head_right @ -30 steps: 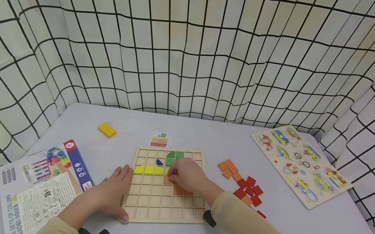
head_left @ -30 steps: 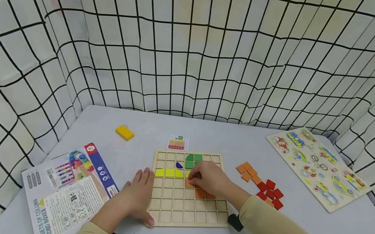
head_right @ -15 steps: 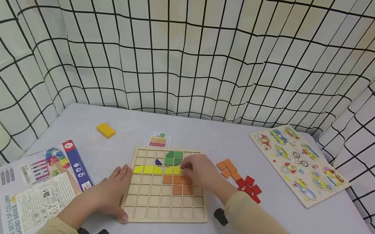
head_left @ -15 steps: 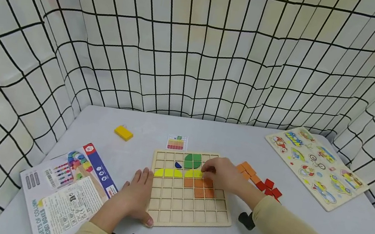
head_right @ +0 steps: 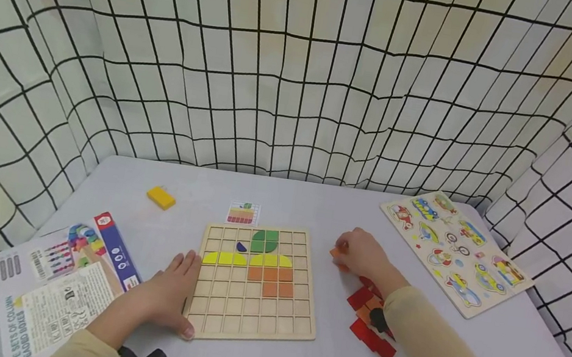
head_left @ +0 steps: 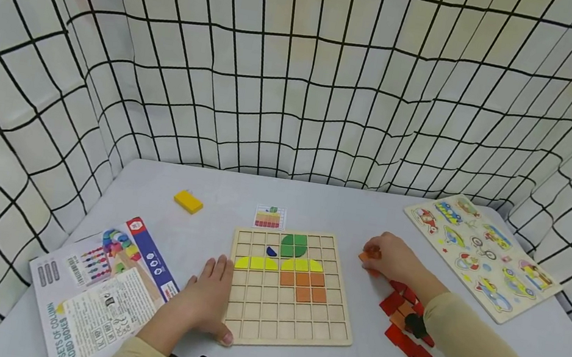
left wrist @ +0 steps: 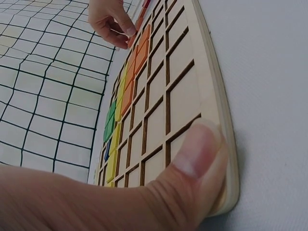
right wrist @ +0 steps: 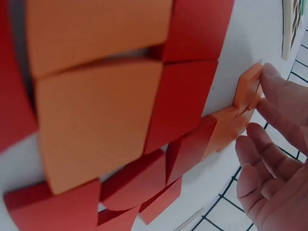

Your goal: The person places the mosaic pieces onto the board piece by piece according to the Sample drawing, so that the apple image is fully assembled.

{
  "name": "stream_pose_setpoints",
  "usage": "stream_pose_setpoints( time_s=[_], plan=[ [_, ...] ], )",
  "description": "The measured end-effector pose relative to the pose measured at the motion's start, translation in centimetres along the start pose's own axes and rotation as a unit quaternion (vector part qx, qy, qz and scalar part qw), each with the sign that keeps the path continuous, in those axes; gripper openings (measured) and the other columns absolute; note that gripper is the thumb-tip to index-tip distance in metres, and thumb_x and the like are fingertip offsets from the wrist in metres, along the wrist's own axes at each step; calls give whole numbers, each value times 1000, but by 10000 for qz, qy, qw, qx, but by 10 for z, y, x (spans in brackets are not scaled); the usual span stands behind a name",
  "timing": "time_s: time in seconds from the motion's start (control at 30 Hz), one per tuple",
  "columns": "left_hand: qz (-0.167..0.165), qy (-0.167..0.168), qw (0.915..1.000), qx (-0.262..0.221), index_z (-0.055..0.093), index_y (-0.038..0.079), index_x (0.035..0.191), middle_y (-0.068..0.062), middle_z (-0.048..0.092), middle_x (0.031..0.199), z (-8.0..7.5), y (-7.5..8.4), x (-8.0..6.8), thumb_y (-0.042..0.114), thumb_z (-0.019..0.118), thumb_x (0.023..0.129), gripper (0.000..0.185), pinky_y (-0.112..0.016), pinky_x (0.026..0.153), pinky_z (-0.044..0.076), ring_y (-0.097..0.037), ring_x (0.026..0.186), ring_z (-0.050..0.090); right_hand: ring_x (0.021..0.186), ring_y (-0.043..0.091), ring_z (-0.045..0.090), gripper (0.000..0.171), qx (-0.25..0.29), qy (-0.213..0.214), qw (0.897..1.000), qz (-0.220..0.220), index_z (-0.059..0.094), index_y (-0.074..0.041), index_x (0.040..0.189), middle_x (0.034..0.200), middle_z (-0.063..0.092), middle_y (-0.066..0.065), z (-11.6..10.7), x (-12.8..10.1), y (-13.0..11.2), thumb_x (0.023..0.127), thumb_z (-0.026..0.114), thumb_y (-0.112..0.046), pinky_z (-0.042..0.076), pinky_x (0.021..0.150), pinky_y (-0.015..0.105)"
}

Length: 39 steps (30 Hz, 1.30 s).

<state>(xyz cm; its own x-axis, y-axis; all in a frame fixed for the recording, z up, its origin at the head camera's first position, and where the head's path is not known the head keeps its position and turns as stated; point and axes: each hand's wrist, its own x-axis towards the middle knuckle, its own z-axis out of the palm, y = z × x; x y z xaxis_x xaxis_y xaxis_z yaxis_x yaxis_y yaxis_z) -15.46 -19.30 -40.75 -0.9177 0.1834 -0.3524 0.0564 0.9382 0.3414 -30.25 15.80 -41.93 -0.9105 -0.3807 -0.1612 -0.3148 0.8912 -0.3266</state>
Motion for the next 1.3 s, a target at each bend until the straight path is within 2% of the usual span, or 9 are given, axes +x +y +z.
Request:
stream_pose_setpoints(
  time_s=[0.37, 0.47, 0.57, 0.73, 0.9, 1.07, 1.3],
  plan=[
    [1, -21, 10000, 21, 23, -15, 155, -37, 16, 164, -1, 1, 0, 35, 99, 59, 132, -74, 115, 26, -57, 153, 13, 85, 21, 55, 26, -848, 97, 9962, -162, 70, -10, 108, 96, 60, 6, 2, 7, -2, 91, 78, -28, 54, 80, 37],
    [-19, -48, 10000, 34, 22, -15, 155, -37, 16, 165, 0, 1, 1, 35, 99, 59, 133, -75, 115, 26, -56, 153, 13, 84, 20, 54, 25, -857, 15, 9963, -102, 67, -11, 104, 94, 58, 4, 2, 8, -3, 92, 77, -31, 52, 76, 34],
    [-38, -67, 10000, 21, 22, -15, 155, -37, 16, 165, 0, 1, 1, 35, 100, 59, 133, -75, 115, 26, -56, 153, 13, 80, 19, 53, 24, -581, -7, 9983, -48, 63, -11, 98, 88, 58, 2, 2, 8, -4, 91, 78, -28, 48, 71, 32],
    [-62, -101, 9999, 30, 22, -14, 155, -36, 15, 165, 1, 1, 2, 36, 100, 59, 134, -74, 115, 25, -56, 153, 12, 69, 15, 52, 18, 249, 189, 9993, -219, 60, -11, 89, 78, 60, 0, 6, 2, -9, 92, 77, -16, 45, 62, 27],
    [-66, -99, 9999, 61, 22, -15, 156, -36, 15, 165, 0, 0, 2, 37, 100, 59, 134, -74, 115, 26, -56, 153, 12, 76, 13, 54, 11, 634, 543, 9935, -775, 64, -10, 89, 84, 64, 0, 12, -3, -35, 93, 74, -6, 49, 67, 27],
    [-58, -93, 9999, 39, 22, -15, 155, -37, 15, 165, -1, 0, 1, 36, 100, 59, 134, -74, 115, 26, -57, 153, 12, 85, 11, 59, 8, 998, 307, 9862, -1283, 69, -11, 91, 91, 66, -2, 24, -9, -69, 92, 74, -5, 54, 77, 26],
    [-81, -95, 9999, 22, 22, -15, 155, -37, 15, 165, -1, 2, 1, 35, 100, 59, 134, -74, 115, 25, -57, 153, 12, 84, 11, 56, 5, 1566, -158, 9752, -1557, 70, -13, 94, 92, 65, -5, 39, -16, -105, 94, 72, -8, 52, 76, 20]
  ],
)
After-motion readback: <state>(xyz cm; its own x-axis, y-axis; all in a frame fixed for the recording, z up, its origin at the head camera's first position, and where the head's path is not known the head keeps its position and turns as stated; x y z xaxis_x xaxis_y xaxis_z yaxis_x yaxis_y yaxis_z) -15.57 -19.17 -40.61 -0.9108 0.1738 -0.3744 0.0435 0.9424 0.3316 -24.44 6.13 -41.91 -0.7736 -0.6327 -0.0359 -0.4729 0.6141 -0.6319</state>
